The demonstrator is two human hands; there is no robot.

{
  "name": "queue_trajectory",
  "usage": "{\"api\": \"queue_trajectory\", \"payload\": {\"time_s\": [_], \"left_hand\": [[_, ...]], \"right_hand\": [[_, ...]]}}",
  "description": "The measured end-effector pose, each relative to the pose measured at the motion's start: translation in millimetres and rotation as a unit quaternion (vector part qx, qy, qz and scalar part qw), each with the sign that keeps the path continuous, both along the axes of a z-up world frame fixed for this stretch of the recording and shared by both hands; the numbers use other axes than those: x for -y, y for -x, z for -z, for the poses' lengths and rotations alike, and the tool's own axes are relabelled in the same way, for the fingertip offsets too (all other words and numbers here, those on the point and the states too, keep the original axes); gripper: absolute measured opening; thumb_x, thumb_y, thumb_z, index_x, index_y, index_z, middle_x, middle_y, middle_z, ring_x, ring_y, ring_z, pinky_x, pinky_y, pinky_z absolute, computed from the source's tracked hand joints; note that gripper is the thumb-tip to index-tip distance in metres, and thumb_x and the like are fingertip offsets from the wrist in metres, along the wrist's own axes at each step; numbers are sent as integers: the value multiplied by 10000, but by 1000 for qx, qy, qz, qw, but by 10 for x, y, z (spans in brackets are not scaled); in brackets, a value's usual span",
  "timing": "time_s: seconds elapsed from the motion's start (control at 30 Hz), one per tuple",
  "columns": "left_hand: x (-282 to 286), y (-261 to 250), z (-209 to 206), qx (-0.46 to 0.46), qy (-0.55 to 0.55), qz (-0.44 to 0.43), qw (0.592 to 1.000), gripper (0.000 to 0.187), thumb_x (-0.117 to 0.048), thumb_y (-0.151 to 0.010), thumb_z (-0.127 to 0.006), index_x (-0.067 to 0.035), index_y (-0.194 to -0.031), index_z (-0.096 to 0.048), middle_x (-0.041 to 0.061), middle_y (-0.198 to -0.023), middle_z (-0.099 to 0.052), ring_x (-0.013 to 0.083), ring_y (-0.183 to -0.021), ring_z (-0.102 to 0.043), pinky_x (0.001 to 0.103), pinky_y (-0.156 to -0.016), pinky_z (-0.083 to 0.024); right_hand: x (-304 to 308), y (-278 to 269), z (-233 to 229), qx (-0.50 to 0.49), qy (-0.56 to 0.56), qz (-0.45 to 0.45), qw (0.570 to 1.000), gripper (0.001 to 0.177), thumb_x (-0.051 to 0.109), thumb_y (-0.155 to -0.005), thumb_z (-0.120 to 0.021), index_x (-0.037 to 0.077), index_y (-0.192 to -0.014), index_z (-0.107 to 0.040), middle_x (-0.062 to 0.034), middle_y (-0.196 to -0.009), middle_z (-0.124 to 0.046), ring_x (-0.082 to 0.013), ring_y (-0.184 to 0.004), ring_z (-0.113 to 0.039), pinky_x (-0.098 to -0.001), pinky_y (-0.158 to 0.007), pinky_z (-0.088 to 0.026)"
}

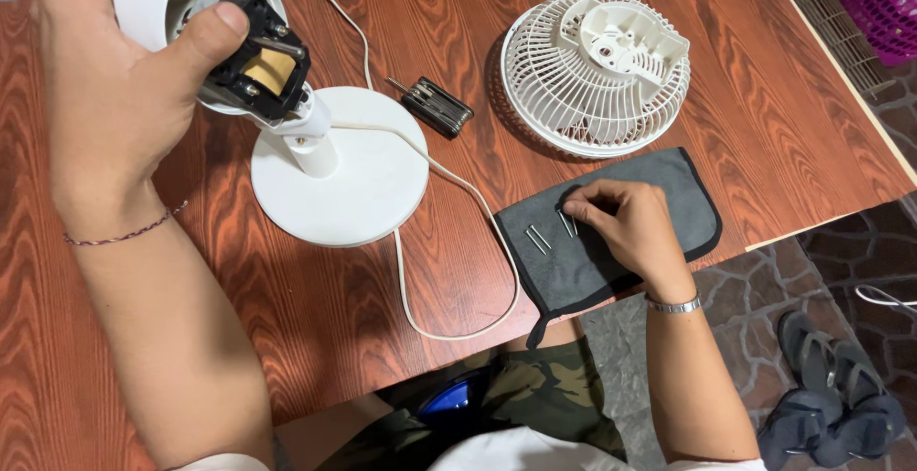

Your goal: The person uses a multi-bit screwdriver to remove screws from the motor housing of a white table fan. They then detach the motor assembly from the fan base and place it on the table.

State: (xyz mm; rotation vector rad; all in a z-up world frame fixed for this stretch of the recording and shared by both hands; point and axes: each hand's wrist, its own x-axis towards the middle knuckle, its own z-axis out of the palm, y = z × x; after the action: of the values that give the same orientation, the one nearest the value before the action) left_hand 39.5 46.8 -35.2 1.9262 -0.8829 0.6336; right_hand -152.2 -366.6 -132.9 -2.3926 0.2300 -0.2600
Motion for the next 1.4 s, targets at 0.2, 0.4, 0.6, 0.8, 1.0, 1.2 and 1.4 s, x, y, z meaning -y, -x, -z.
{"api": "queue_trajectory", "payload": {"time_s": [0.2, 0.4, 0.6, 0.8, 1.0, 1.2, 1.4], "left_hand": [[103, 37, -65, -70, 80, 34, 994, 622, -462, -950, -838, 7, -1277, -593, 72, -1164, -646, 171, -1072, -652, 312, -947, -519], [124, -25, -55, 33, 37, -32, 998, 479, -254, -949, -893, -44, -1277, -616, 111, -1184, -643, 262, -1136, -648, 394, -1053, -525], [187, 38, -121, 2, 19, -84, 996, 541, -270, -867, -877, -66, -1304, -633, 133, -1240, -645, 315, -1192, -617, 420, -1040, -481], [221, 68, -168, -35, 47, -83, 995, 489, -301, -911, -803, -55, -1292, -618, 156, -1242, -636, 323, -1192, -618, 415, -1023, -491], [260, 40, -135, -36, 64, -110, 991, 436, -247, -911, -741, -52, -1283, -624, 170, -1241, -646, 351, -1197, -624, 424, -1018, -493], [283, 62, -137, -40, 75, -119, 989, 430, -249, -898, -752, -60, -1265, -632, 172, -1222, -651, 353, -1176, -628, 427, -1007, -495], [285, 89, -160, -38, 73, -125, 989, 432, -242, -898, -750, -51, -1267, -632, 174, -1217, -655, 352, -1157, -637, 429, -997, -501]], "right_hand": [[-44, 12, -64, 29, 10, -22, 999, 198, 183, -862, -782, 27, -982, -779, -82, -830, -772, -141, -714, -722, -296, -653, -542], [-366, -186, -329, 69, -39, -9, 997, 201, 171, -883, -791, 36, -1030, -772, -40, -788, -744, -78, -691, -608, -249, -621, -478], [-1002, -649, -768, 186, -92, -160, 965, 190, 142, -917, -772, 45, -1077, -738, 8, -855, -706, -46, -737, -583, -211, -647, -460], [-1747, -1195, -1053, 276, -104, -240, 925, 614, 247, -829, -857, 45, -1345, -592, -54, -1195, -633, -121, -1013, -655, -258, -790, -542], [-2140, -1350, -1052, 313, -154, -249, 903, 641, 265, -841, -880, 56, -1389, -622, -62, -1289, -628, -180, -1103, -653, -301, -874, -549], [-2184, -1374, -1044, 349, -105, -208, 908, 580, 253, -816, -907, 29, -1303, -685, -86, -1239, -693, -190, -1090, -692, -302, -902, -559], [-2180, -1362, -1076, 380, -75, -217, 896, 523, 183, -822, -884, 0, -1269, -681, -124, -1227, -685, -209, -1086, -704, -330, -971, -583]]}}
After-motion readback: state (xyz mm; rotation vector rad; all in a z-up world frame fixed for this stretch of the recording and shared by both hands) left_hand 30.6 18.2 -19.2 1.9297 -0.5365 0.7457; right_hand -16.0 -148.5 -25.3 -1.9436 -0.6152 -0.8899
